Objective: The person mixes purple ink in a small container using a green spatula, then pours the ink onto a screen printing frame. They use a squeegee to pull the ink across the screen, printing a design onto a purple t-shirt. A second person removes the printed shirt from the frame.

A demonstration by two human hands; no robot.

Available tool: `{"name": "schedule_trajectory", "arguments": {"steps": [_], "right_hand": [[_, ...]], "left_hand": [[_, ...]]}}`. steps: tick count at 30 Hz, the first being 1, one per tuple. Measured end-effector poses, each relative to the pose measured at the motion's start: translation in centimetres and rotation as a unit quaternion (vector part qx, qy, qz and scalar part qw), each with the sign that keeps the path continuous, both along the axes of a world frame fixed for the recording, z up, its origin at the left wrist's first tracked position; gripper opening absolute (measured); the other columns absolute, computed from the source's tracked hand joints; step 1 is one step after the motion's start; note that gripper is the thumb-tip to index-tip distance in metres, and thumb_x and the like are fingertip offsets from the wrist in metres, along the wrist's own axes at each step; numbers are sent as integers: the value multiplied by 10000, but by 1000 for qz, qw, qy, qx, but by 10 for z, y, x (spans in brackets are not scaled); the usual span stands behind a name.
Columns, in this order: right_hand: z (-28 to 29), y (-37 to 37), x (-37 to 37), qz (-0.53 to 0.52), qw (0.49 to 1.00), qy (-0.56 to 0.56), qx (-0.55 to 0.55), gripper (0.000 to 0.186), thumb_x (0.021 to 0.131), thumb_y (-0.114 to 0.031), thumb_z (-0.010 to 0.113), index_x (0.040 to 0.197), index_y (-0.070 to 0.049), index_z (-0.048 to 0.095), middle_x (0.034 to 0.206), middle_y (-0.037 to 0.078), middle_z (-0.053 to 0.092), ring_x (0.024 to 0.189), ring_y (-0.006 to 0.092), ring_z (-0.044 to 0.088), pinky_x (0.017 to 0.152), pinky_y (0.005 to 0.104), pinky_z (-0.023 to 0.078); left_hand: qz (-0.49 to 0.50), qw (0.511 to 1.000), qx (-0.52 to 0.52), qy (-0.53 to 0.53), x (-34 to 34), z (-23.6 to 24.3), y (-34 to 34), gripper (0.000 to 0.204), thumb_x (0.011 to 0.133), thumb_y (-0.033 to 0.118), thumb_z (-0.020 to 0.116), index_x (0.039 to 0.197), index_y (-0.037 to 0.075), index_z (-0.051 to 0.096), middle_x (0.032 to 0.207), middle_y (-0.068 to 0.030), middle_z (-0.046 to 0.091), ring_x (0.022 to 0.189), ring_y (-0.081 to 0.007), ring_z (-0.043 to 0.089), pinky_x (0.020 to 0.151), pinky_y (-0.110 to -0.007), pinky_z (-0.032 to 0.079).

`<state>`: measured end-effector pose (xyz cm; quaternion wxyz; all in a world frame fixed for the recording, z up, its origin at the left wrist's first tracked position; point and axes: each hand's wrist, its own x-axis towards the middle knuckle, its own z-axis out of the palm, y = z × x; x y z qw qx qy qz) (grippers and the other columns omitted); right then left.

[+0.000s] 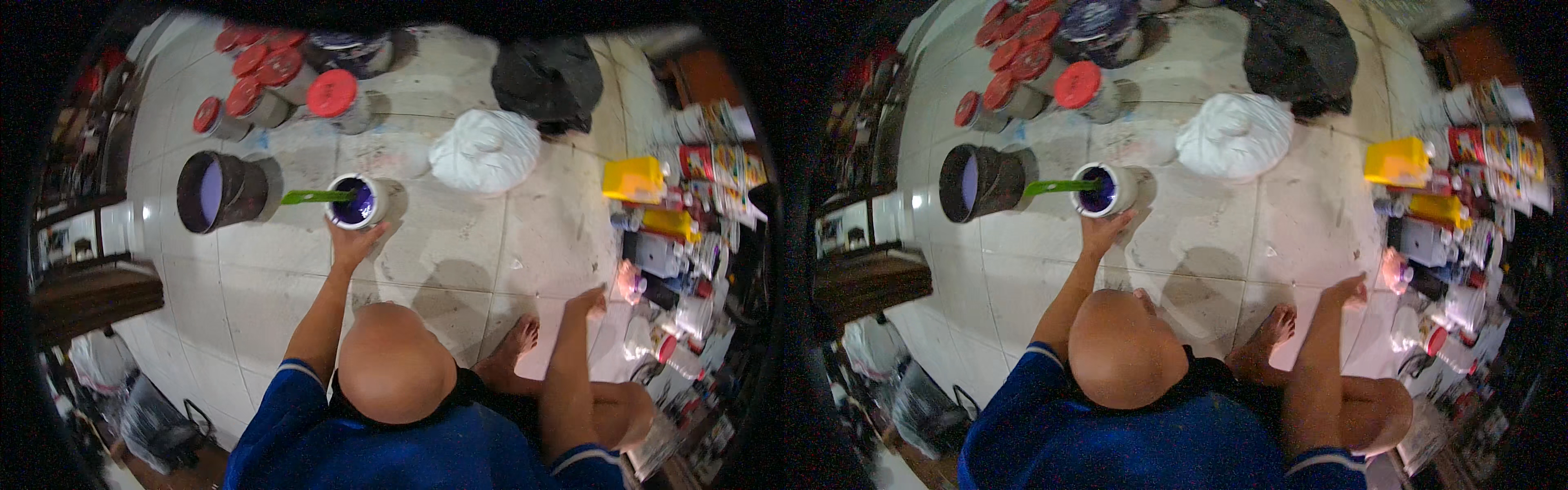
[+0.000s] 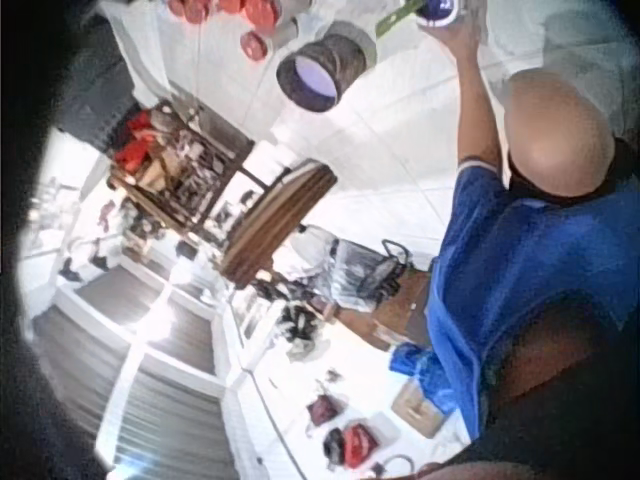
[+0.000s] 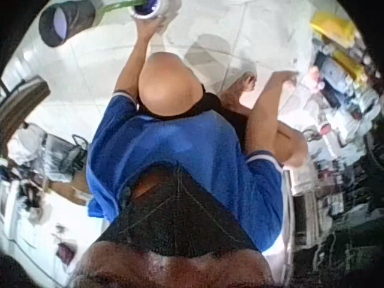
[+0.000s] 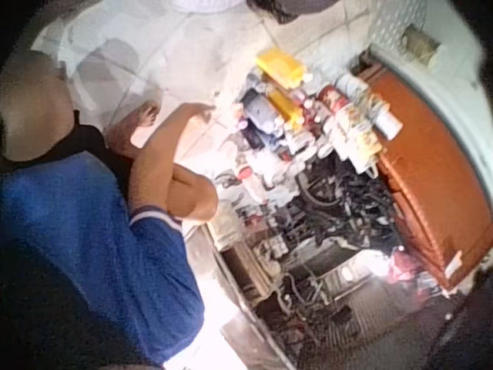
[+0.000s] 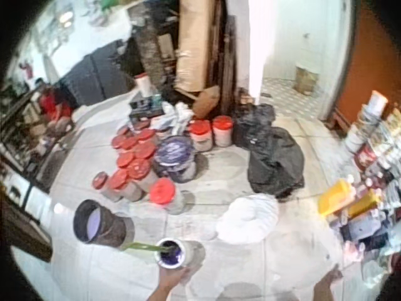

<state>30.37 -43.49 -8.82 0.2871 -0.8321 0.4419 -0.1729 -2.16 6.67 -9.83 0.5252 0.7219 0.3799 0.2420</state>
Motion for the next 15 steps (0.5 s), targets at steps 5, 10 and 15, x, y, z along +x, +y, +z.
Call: {"name": "schedule_trajectory", "arguments": {"steps": [5, 10, 15], "right_hand": [[76, 220, -71, 576, 759, -22, 304, 142, 1029, -122, 745, 1055, 13, 712, 947, 7, 671, 890, 98, 596, 804, 282, 514], [230, 401, -79, 902, 375, -3, 215, 528, 920, -278, 834, 1368, -68, 648, 1027, 101, 713, 865, 245, 698, 800, 393, 564], [356, 469, -82, 984, 138, 35, -109, 395, 952, -416, 729, 1190, -103, 767, 1020, 182, 760, 920, 411, 728, 811, 532, 568]], "left_hand": [[55, 997, 13, -60, 31, 33, -1, 919, 603, 265, 1026, 1353, 6, 562, 1236, -138, 707, 1112, -296, 707, 990, -409, 566], [-77, 997, 6, -15, 25, 107, -2, 1055, 607, 185, 1040, 1487, 31, 479, 1416, -151, 633, 1311, -272, 636, 1133, -436, 514], [-123, 985, 122, -4, 26, 209, 3, 995, 570, 316, 1031, 1441, 133, 587, 1415, -153, 600, 1355, -367, 551, 1165, -473, 423]]}}
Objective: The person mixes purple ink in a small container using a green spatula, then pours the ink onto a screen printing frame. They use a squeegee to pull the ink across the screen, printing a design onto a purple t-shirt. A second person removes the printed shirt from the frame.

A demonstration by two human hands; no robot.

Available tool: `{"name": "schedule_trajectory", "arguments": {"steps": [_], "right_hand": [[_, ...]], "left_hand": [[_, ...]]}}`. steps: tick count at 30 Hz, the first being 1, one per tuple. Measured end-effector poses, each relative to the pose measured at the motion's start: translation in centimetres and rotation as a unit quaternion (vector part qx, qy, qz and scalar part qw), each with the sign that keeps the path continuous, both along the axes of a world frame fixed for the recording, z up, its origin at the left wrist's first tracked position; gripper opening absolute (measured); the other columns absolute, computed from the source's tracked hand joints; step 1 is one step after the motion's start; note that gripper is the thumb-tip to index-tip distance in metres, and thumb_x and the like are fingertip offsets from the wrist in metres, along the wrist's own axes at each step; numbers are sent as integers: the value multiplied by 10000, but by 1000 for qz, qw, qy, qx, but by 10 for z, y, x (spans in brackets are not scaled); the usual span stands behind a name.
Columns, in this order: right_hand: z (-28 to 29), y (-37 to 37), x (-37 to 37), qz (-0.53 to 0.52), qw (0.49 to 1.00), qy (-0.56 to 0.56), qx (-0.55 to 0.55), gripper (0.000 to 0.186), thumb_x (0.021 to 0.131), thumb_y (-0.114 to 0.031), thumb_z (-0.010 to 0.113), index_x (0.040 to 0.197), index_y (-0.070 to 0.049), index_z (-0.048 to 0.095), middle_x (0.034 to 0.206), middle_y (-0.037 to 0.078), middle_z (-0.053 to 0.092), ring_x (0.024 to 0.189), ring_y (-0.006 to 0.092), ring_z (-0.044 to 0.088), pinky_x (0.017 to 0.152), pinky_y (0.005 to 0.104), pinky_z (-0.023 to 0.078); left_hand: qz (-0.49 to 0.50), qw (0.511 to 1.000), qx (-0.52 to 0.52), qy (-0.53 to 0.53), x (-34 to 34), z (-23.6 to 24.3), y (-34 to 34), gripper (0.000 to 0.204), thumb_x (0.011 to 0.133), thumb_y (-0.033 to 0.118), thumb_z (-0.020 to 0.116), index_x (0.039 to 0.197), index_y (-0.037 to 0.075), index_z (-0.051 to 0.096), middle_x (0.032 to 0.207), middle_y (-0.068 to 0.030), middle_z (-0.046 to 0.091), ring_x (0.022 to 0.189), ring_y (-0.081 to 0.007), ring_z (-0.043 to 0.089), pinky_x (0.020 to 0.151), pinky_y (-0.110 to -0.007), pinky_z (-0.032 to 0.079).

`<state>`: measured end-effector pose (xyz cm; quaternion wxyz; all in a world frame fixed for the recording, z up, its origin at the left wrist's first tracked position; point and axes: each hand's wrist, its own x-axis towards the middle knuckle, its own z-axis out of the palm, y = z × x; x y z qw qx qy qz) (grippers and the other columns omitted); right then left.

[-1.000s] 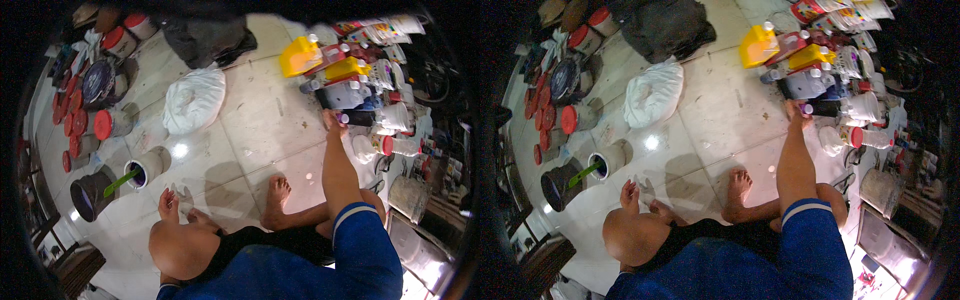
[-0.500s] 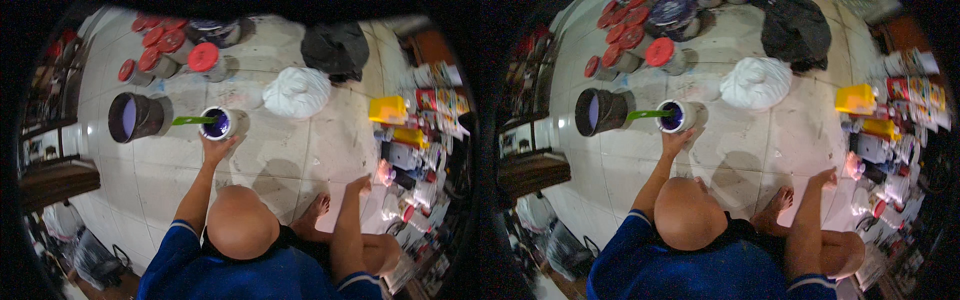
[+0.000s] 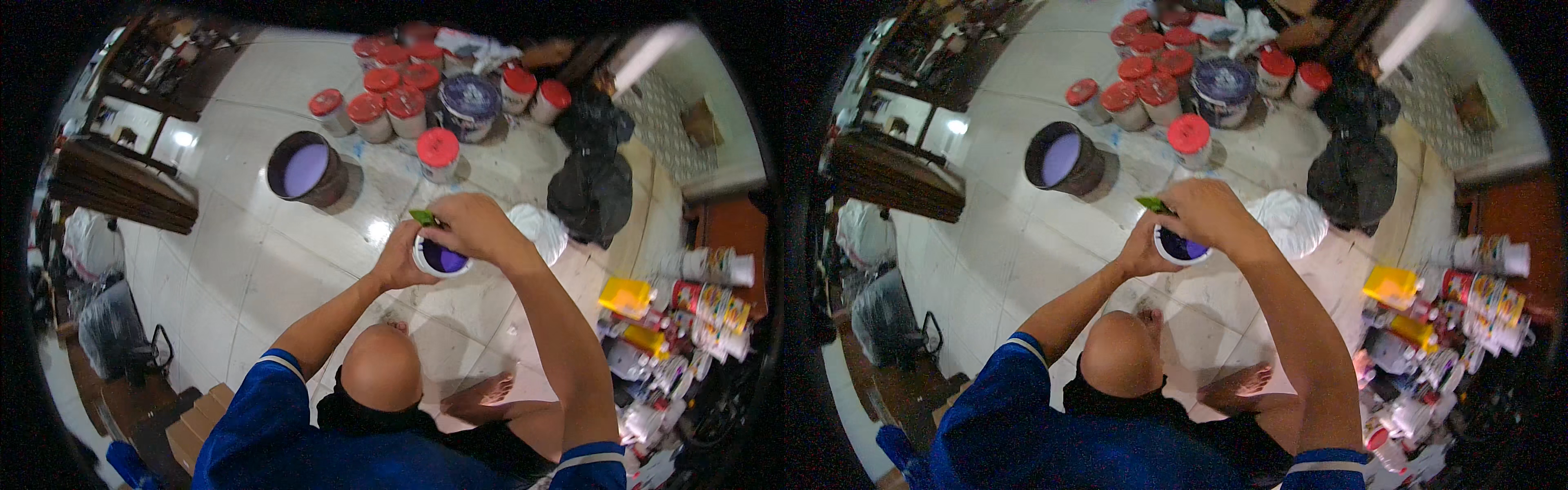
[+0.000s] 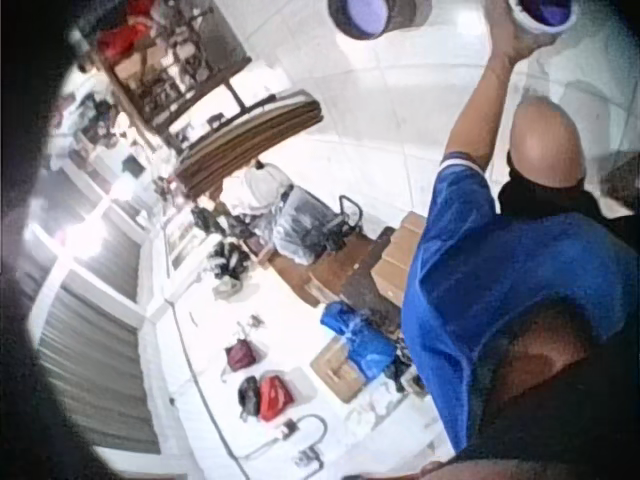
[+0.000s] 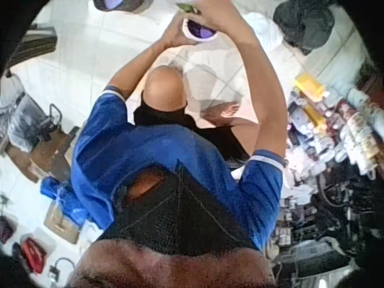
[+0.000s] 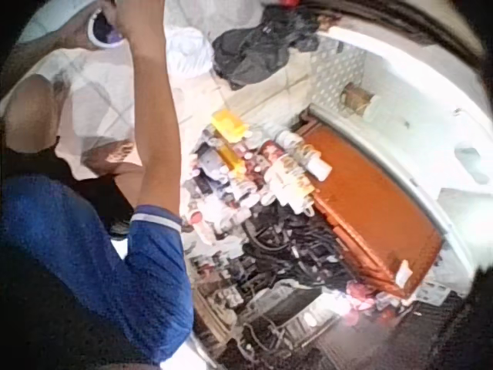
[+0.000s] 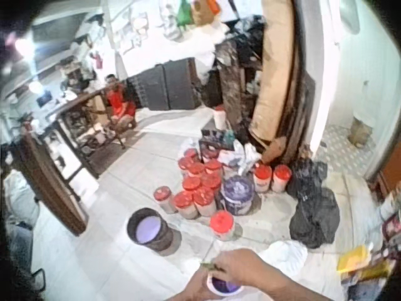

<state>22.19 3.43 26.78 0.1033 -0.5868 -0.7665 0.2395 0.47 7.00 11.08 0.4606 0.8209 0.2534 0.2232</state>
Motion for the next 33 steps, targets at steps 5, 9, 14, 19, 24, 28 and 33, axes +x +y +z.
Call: {"name": "schedule_trajectory", "arguments": {"steps": [5, 9, 14, 19, 24, 28, 33], "right_hand": [[135, -37, 18, 26, 998, 51, -23, 278, 910, -349, 742, 992, -84, 756, 920, 174, 736, 883, 422, 710, 780, 545, 549], [243, -74, -5, -29, 992, 105, 60, 175, 901, -227, 828, 946, -68, 767, 872, 144, 717, 798, 374, 702, 713, 481, 544], [397, -116, -57, 67, 986, 154, -6, 166, 911, -189, 789, 985, -55, 724, 889, 173, 711, 828, 406, 703, 704, 504, 540], [547, -110, -70, 127, 991, 30, -41, 254, 955, -314, 743, 946, -69, 680, 868, 168, 699, 827, 415, 697, 709, 528, 539], [636, -110, -113, 179, 980, 86, -21, 233, 938, -281, 764, 961, -66, 678, 894, 176, 708, 848, 424, 699, 731, 528, 540], [687, -90, -124, 248, 967, 5, -65, 206, 897, -243, 784, 1000, -81, 710, 923, 178, 716, 885, 427, 705, 768, 541, 546], [724, -51, -168, 279, 959, 38, 32, 158, 901, -187, 755, 1003, -72, 719, 946, 172, 719, 922, 420, 699, 787, 532, 547]], "left_hand": [[-15, 996, 90, 14, -9, 139, 6, 1119, 521, 341, 1025, 1489, 101, 517, 1445, -174, 611, 1330, -406, 578, 1129, -512, 443], [-27, 998, 58, 14, -32, 257, -19, 1154, 506, 337, 1023, 1514, 97, 514, 1462, -181, 607, 1360, -418, 563, 1165, -517, 430], [29, 999, -20, 27, -78, 407, -72, 1102, 545, 327, 1008, 1506, 89, 525, 1456, -199, 604, 1353, -416, 567, 1169, -503, 441], [86, 994, -55, 49, -119, 553, -126, 1079, 603, 401, 1012, 1490, 31, 521, 1450, -217, 595, 1342, -410, 571, 1160, -486, 453], [164, 985, -33, 37, -145, 642, -145, 1103, 607, 450, 1021, 1499, 37, 521, 1446, -213, 599, 1339, -405, 578, 1155, -485, 461], [246, 969, -5, 20, -167, 676, -151, 1121, 571, 410, 1033, 1501, 54, 518, 1443, -206, 602, 1346, -396, 578, 1162, -480, 462], [317, 948, 10, -14, -196, 716, -142, 1056, 578, 347, 1021, 1475, 71, 537, 1373, -181, 631, 1295, -374, 602, 1133, -473, 477]]}}
